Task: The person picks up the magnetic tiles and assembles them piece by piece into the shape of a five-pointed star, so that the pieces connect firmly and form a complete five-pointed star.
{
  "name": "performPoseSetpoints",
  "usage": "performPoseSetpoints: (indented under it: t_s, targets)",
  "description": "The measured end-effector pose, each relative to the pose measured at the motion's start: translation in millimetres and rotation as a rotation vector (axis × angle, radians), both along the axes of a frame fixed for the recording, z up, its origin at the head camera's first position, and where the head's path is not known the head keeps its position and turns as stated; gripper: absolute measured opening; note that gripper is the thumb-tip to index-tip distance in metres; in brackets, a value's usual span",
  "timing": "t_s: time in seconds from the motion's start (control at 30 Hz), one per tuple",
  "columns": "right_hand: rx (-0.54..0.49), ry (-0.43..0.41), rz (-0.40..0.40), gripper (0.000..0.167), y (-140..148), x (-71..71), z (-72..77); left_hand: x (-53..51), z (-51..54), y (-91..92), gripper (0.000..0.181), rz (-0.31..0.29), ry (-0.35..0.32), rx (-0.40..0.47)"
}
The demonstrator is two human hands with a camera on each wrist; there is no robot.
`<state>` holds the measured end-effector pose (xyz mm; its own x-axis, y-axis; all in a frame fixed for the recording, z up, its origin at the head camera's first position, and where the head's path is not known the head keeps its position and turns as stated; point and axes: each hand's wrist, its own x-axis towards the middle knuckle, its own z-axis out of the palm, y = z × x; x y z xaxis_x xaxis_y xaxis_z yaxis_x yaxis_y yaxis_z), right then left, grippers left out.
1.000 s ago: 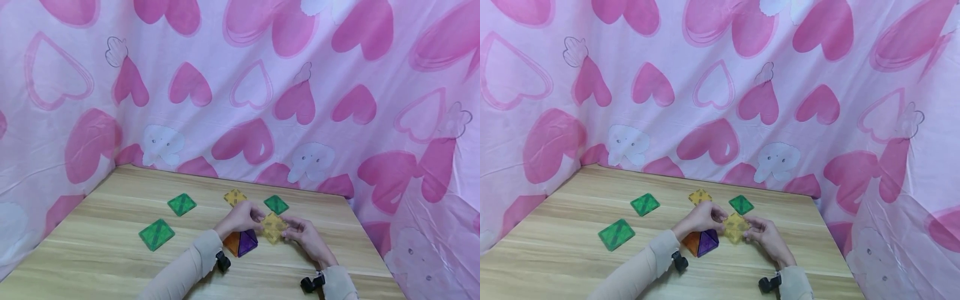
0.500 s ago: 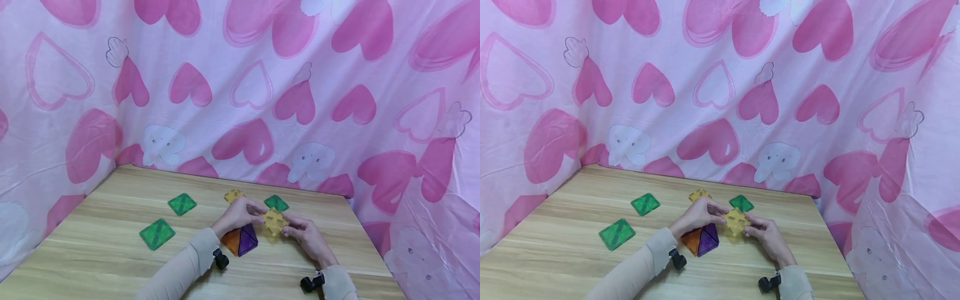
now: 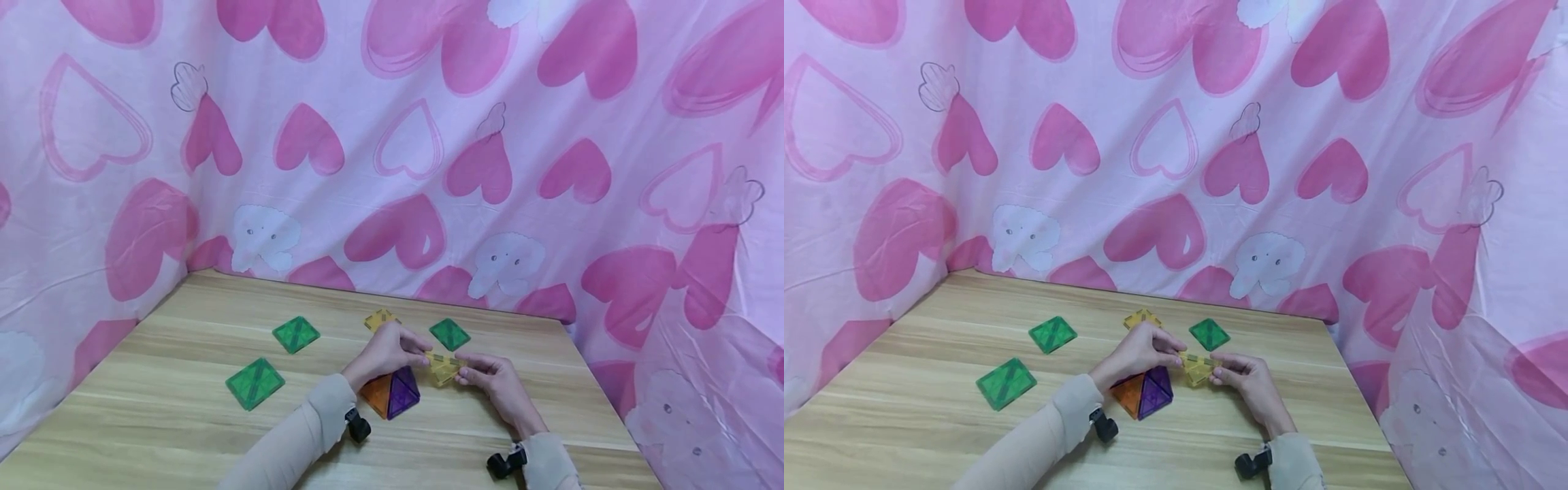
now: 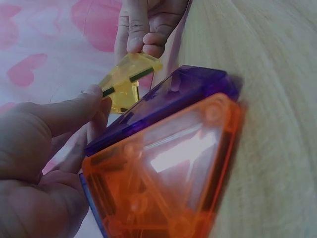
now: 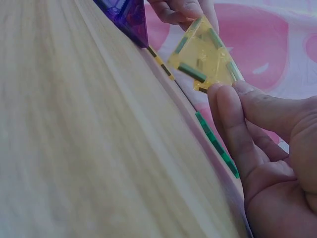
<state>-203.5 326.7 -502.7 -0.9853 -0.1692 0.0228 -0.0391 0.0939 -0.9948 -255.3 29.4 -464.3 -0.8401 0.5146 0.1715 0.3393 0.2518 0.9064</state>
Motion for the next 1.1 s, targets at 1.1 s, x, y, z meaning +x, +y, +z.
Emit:
performPoseSetpoints:
  t_s: [1.1]
  targets:
    - [-0.047, -0.027, 0.211, 0.047, -10.5, 6.3, 0.6, 21.3, -8.1, -87.9, 0.037, -0.044, 0.103, -0.254]
